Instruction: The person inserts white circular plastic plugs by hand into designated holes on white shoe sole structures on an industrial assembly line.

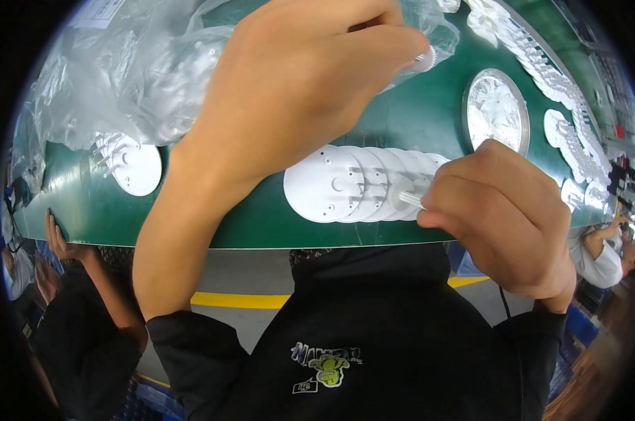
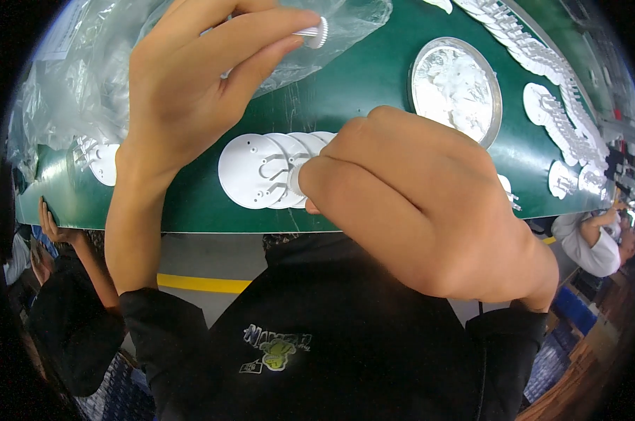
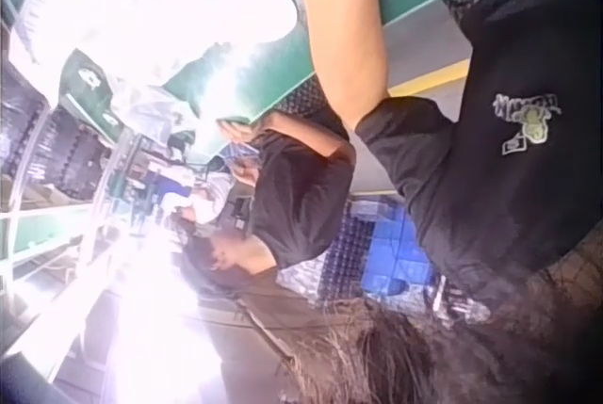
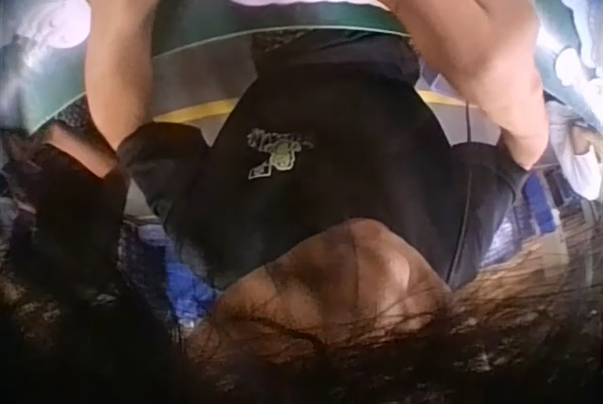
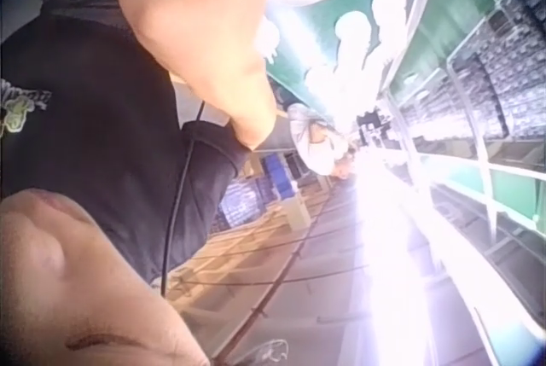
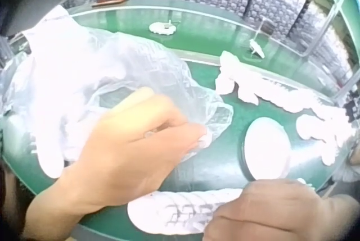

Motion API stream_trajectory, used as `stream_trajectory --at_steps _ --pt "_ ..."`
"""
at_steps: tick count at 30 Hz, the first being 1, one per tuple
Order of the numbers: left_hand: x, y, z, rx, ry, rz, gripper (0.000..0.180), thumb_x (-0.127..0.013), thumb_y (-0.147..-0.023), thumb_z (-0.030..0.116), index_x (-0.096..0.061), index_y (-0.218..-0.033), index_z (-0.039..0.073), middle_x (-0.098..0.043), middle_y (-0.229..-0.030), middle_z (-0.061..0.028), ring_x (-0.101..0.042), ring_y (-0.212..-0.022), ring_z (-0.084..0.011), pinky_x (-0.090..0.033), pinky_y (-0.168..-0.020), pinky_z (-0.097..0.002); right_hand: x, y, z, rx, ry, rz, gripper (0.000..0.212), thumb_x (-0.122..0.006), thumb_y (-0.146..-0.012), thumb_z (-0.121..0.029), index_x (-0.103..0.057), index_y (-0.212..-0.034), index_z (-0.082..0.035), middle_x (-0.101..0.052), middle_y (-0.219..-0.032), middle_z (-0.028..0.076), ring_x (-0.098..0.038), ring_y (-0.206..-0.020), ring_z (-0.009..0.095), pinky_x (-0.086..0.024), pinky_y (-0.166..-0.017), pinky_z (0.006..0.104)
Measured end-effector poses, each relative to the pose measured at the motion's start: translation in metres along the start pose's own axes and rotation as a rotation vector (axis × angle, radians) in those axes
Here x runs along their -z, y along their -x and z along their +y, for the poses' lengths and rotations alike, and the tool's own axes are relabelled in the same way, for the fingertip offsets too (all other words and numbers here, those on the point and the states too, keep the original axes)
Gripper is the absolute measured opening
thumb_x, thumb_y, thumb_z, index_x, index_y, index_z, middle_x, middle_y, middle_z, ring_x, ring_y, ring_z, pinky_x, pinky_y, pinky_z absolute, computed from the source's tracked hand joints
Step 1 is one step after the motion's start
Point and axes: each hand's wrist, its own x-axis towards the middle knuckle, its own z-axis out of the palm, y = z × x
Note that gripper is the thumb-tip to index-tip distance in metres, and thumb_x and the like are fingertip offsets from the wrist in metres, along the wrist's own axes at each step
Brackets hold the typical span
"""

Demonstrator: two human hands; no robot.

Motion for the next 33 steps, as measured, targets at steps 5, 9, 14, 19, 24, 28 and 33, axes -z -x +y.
stream_trajectory --at_steps 5,9,14,19,24,28,33 --pt "-0.002 0.001 0.0 -0.046 0.029 0.123 0.017 -0.071 -0.073 0.002 -0.067 -0.089 0.006 -0.057 -0.076 -0.0046 -0.053 -0.068 -0.0229 -0.044 -0.057 -0.0314 -0.006 -0.001 0.002 0.03 0.04 -0.029 0.024 -0.076 -0.067 -0.005 -0.062 -0.084 0.002 -0.061 -0.077 0.013 -0.059 -0.063 0.027 -0.045 -0.052 0.0337" --pt "0.0 -0.004 0.004 0.014 0.017 0.112 0.015 -0.072 -0.072 0.002 -0.067 -0.086 0.006 -0.057 -0.075 -0.005 -0.053 -0.067 -0.0233 -0.044 -0.057 -0.0319 0.0 -0.005 -0.008 0.012 0.119 -0.129 0.024 -0.076 -0.067 -0.005 -0.062 -0.084 0.003 -0.06 -0.077 0.013 -0.059 -0.064 0.028 -0.046 -0.052 0.0344" --pt "-0.002 -0.003 0.002 0.068 0.056 0.255 0.014 -0.073 -0.07 0.002 -0.068 -0.084 0.005 -0.06 -0.074 -0.0064 -0.057 -0.065 -0.0242 -0.046 -0.057 -0.0316 -0.004 -0.006 -0.01 0.003 0.167 -0.121 0.023 -0.076 -0.067 -0.003 -0.061 -0.083 0.005 -0.059 -0.075 0.014 -0.059 -0.063 0.029 -0.046 -0.052 0.0347" --pt "-0.004 -0.006 0.005 0.115 0.087 0.301 0.014 -0.073 -0.071 0.003 -0.069 -0.084 0.004 -0.062 -0.072 -0.0076 -0.058 -0.065 -0.0244 -0.046 -0.057 -0.0315 -0.003 -0.01 -0.013 -0.026 0.174 -0.098 0.022 -0.075 -0.067 -0.002 -0.061 -0.082 0.005 -0.058 -0.073 0.015 -0.059 -0.062 0.029 -0.047 -0.051 0.0349" --pt "-0.005 -0.008 0.006 0.145 0.124 0.374 0.013 -0.073 -0.071 0.004 -0.07 -0.084 0.003 -0.062 -0.07 -0.0083 -0.059 -0.063 -0.024 -0.046 -0.056 -0.0309 -0.004 -0.009 -0.018 0.008 0.243 -0.089 0.025 -0.075 -0.065 -0.003 -0.061 -0.083 0.007 -0.058 -0.072 0.014 -0.058 -0.061 0.026 -0.046 -0.05 0.0343" --pt "-0.003 -0.012 0.007 0.169 0.109 0.363 0.013 -0.073 -0.071 0.003 -0.07 -0.084 0.003 -0.061 -0.069 -0.0086 -0.058 -0.06 -0.0228 -0.045 -0.054 -0.0298 -0.001 -0.011 -0.015 0.091 0.287 -0.145 0.027 -0.074 -0.062 -0.004 -0.06 -0.083 0.007 -0.058 -0.072 0.014 -0.056 -0.059 0.024 -0.044 -0.048 0.0321" --pt "-0.004 -0.012 0.007 0.205 0.127 0.378 0.012 -0.072 -0.073 0.003 -0.07 -0.085 0.002 -0.062 -0.07 -0.0083 -0.058 -0.059 -0.0199 -0.045 -0.053 -0.0279 -0.003 -0.013 -0.014 0.125 0.289 -0.163 0.028 -0.073 -0.063 -0.006 -0.06 -0.084 0.007 -0.058 -0.072 0.014 -0.055 -0.057 0.024 -0.042 -0.047 0.0315"
